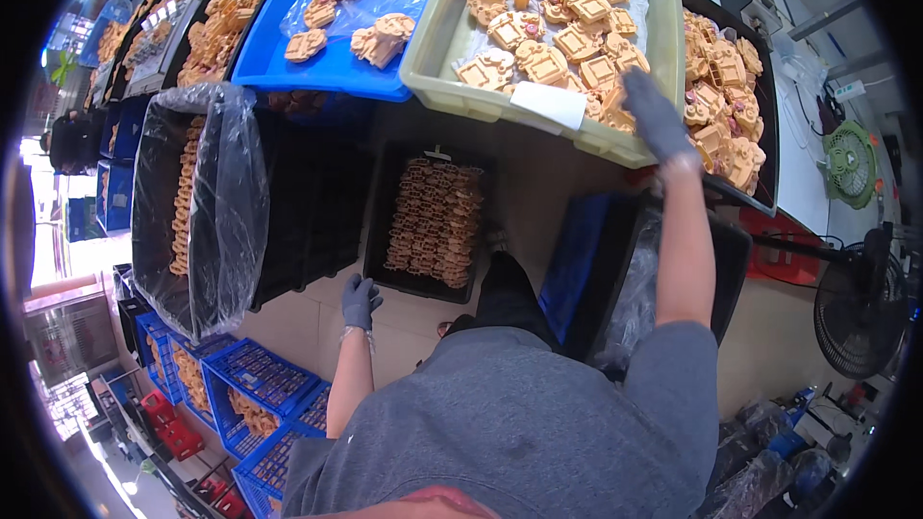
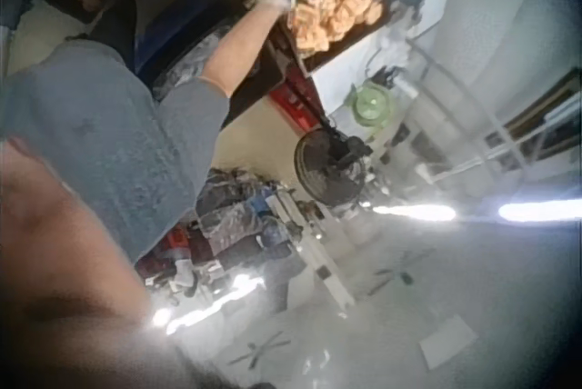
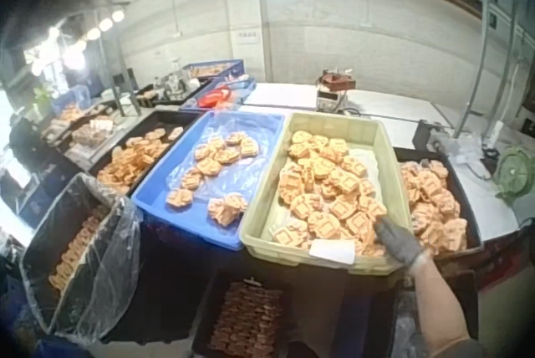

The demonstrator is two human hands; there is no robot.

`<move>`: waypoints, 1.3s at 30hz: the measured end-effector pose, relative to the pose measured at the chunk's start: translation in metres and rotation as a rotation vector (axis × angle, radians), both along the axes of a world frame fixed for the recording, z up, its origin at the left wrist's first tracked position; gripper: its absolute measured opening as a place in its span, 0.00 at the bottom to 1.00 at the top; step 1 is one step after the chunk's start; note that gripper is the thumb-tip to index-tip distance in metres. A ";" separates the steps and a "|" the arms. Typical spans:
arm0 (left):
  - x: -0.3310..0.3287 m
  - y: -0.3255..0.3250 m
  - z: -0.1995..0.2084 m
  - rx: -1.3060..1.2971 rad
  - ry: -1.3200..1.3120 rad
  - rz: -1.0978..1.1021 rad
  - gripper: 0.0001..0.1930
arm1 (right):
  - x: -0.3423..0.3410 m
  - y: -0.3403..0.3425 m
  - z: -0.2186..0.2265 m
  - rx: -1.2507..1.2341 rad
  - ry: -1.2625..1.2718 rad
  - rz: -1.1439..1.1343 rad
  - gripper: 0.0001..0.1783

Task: Assemble toy tank parts by placing them into an assembly jig.

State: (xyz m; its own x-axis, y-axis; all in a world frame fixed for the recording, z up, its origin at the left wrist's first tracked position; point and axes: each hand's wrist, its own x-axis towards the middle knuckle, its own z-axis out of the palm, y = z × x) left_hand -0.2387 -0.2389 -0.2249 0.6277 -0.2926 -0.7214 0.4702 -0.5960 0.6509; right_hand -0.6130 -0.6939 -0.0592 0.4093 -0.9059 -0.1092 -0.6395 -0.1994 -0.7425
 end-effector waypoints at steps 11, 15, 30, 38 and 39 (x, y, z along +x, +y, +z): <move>-0.019 0.306 -0.021 0.032 -0.105 0.273 0.17 | 0.108 0.091 -0.018 -0.147 -0.862 -0.074 0.22; -0.046 0.466 -0.060 0.001 -0.078 0.404 0.05 | 0.096 0.191 -0.006 -0.455 0.496 0.168 0.23; -0.095 0.546 -0.049 0.570 -0.501 -0.618 0.19 | 0.113 0.351 -0.199 0.425 0.726 0.565 0.28; -0.029 0.711 -0.059 0.125 -0.372 0.578 0.06 | 0.252 0.442 -0.262 0.374 0.494 0.450 0.24; 0.009 0.684 -0.040 -0.345 0.058 1.176 0.06 | 0.262 0.452 -0.262 0.370 0.354 0.278 0.23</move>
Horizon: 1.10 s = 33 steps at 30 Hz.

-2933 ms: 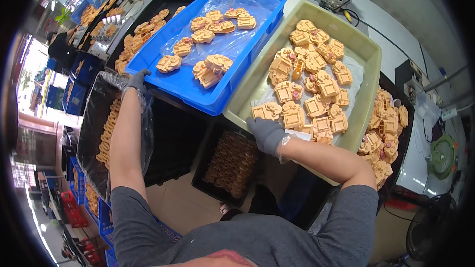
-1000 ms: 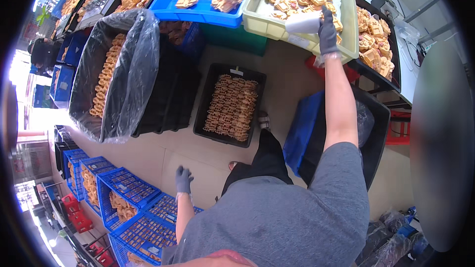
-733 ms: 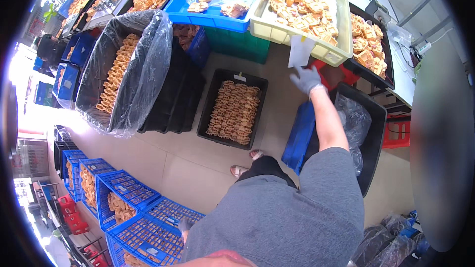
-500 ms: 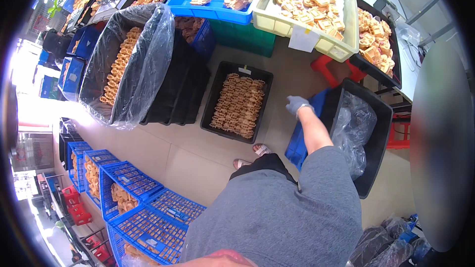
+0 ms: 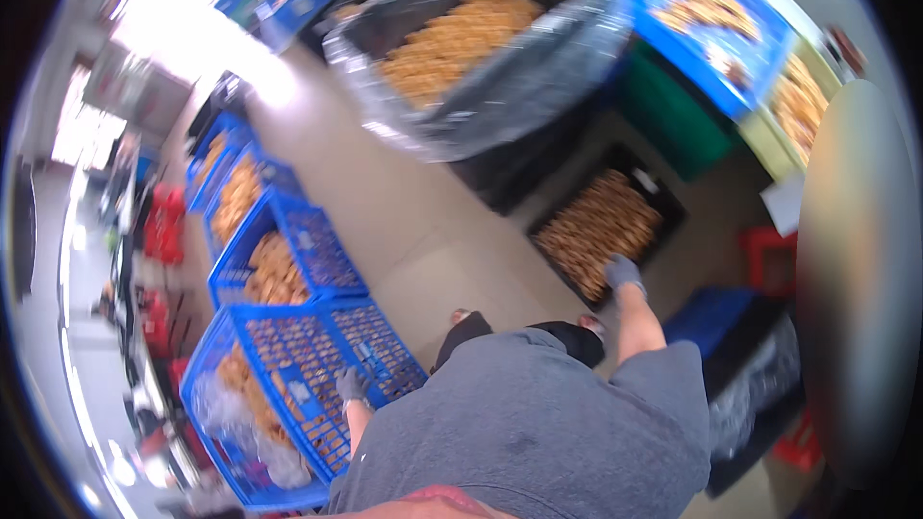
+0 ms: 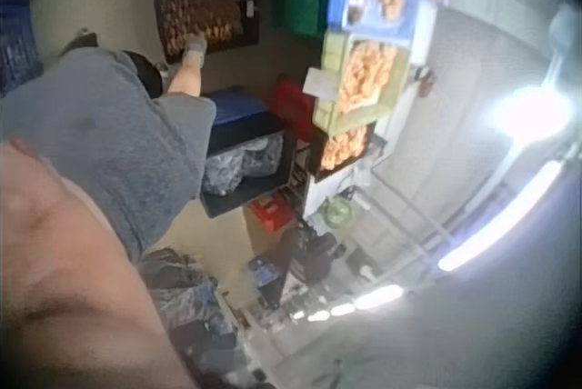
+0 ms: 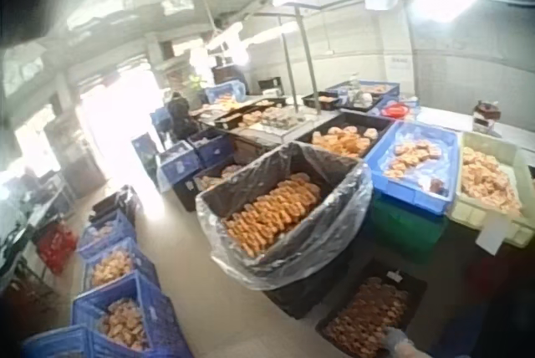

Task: Assemble toy tank parts by placing them into an assembly jig.

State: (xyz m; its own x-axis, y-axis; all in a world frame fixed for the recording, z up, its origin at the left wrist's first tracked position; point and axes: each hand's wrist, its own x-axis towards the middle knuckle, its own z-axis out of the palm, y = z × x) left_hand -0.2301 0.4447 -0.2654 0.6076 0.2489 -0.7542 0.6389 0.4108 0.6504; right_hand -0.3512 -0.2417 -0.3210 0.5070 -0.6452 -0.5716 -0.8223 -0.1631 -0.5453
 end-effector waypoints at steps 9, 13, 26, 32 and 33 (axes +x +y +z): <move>0.181 0.031 0.003 0.365 -0.073 -0.376 0.08 | 0.171 0.025 0.090 -0.589 -0.818 -0.421 0.14; 0.301 -0.018 -0.014 0.421 -0.102 -0.463 0.24 | 0.218 -0.032 0.204 -0.735 -1.066 -0.791 0.11; 0.626 0.103 -0.057 1.154 -0.054 -1.478 0.24 | 0.518 0.024 0.373 -0.532 -0.876 -0.385 0.16; 0.865 0.136 -0.093 0.980 0.360 -1.345 0.31 | 0.593 0.075 0.385 -0.690 -0.313 -0.170 0.22; 0.926 0.117 -0.090 1.086 0.295 -1.521 0.31 | 0.596 0.082 0.378 -0.634 -0.265 -0.227 0.22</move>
State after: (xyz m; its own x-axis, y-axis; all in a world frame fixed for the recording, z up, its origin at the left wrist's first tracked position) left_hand 0.6958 0.5615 -0.3551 0.6373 0.0724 -0.7672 0.1383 -0.9902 0.0215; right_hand 0.2452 -0.1596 0.0569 0.3905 -0.9178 0.0714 -0.7268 -0.3550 -0.5880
